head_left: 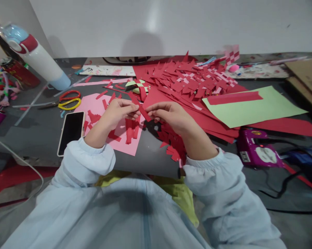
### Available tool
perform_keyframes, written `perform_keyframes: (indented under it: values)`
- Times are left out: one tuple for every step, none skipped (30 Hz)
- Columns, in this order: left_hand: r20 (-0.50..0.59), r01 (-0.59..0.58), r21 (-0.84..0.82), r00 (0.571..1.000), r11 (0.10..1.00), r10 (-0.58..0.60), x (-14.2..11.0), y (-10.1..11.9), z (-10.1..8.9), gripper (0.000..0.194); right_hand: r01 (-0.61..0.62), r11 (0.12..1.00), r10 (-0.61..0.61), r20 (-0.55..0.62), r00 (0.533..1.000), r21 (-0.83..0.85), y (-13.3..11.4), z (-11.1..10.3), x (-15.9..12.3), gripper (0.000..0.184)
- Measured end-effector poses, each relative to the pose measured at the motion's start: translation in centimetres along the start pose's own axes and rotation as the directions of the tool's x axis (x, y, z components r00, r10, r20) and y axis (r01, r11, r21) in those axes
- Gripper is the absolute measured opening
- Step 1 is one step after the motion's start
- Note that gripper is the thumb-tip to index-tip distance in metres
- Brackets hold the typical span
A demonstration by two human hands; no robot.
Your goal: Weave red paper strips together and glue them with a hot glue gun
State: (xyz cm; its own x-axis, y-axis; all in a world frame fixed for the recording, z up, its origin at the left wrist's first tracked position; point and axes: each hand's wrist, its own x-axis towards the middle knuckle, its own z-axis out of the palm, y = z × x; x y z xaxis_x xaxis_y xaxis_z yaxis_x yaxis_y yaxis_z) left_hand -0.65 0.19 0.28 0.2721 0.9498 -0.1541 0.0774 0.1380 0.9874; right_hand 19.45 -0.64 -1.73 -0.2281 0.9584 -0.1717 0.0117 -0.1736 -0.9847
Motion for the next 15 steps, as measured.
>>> perform_keyframes:
  values:
    - [0.004,0.001,0.003,1.000,1.000,-0.001,-0.01,0.01,0.00,0.014,-0.001,1.000,0.001,0.013,1.000,-0.021,0.08,0.14,0.02,0.018]
    - [0.010,0.002,0.003,1.000,1.000,-0.002,-0.02,0.02,0.00,0.014,0.004,0.999,-0.003,0.028,1.000,-0.038,0.18,0.25,0.05,0.022]
    - [0.017,0.004,0.001,1.000,1.000,-0.004,-0.02,0.03,0.00,0.014,0.015,0.999,-0.013,0.042,0.999,-0.052,0.28,0.34,0.08,0.028]
    - [0.022,0.004,0.000,1.000,1.000,-0.004,-0.03,0.03,0.00,0.015,0.024,0.998,-0.021,0.058,0.998,-0.062,0.38,0.39,0.10,0.033]
    - [0.027,0.006,-0.002,1.000,1.000,-0.006,-0.02,0.02,-0.01,0.014,0.031,0.997,-0.026,0.072,0.997,-0.071,0.46,0.41,0.12,0.037]
    - [0.028,0.006,-0.005,1.000,1.000,-0.006,-0.02,-0.01,-0.02,0.014,0.036,0.996,-0.029,0.080,0.996,-0.081,0.53,0.41,0.12,0.039]
    - [0.026,0.006,-0.010,1.000,1.000,-0.006,0.00,-0.04,-0.04,0.014,0.038,0.995,-0.030,0.083,0.996,-0.094,0.59,0.38,0.12,0.039]
    - [0.022,0.007,-0.015,1.000,1.000,-0.007,0.01,-0.08,-0.05,0.014,0.037,0.993,-0.028,0.084,0.996,-0.110,0.63,0.34,0.12,0.039]
    - [0.017,0.006,-0.021,1.000,1.000,-0.005,0.03,-0.12,-0.06,0.013,0.034,0.992,-0.023,0.085,0.996,-0.125,0.66,0.30,0.11,0.037]
    - [0.014,0.004,-0.025,1.000,1.000,-0.003,0.05,-0.14,-0.07,0.013,0.030,0.990,-0.018,0.084,0.996,-0.139,0.68,0.26,0.10,0.035]
    - [0.013,0.002,-0.027,1.000,1.000,-0.001,0.07,-0.15,-0.07,0.013,0.025,0.989,-0.013,0.084,0.996,-0.149,0.68,0.24,0.08,0.034]
    - [0.012,-0.001,-0.024,1.000,1.000,0.002,0.10,-0.14,-0.05,0.014,0.021,0.988,-0.007,0.087,0.996,-0.153,0.67,0.25,0.06,0.032]
    - [0.012,-0.003,-0.018,1.000,1.000,0.003,0.12,-0.10,-0.04,0.013,0.017,0.988,-0.003,0.092,0.996,-0.153,0.65,0.27,0.03,0.031]
    - [0.009,-0.004,-0.008,1.000,1.000,0.004,0.13,-0.05,-0.01,0.013,0.015,0.988,0.000,0.096,0.995,-0.151,0.62,0.31,0.01,0.030]
    - [0.005,0.000,0.007,1.000,1.000,0.000,0.14,0.01,0.01,0.013,0.011,0.989,0.004,0.100,0.995,-0.148,0.59,0.36,-0.02,0.029]
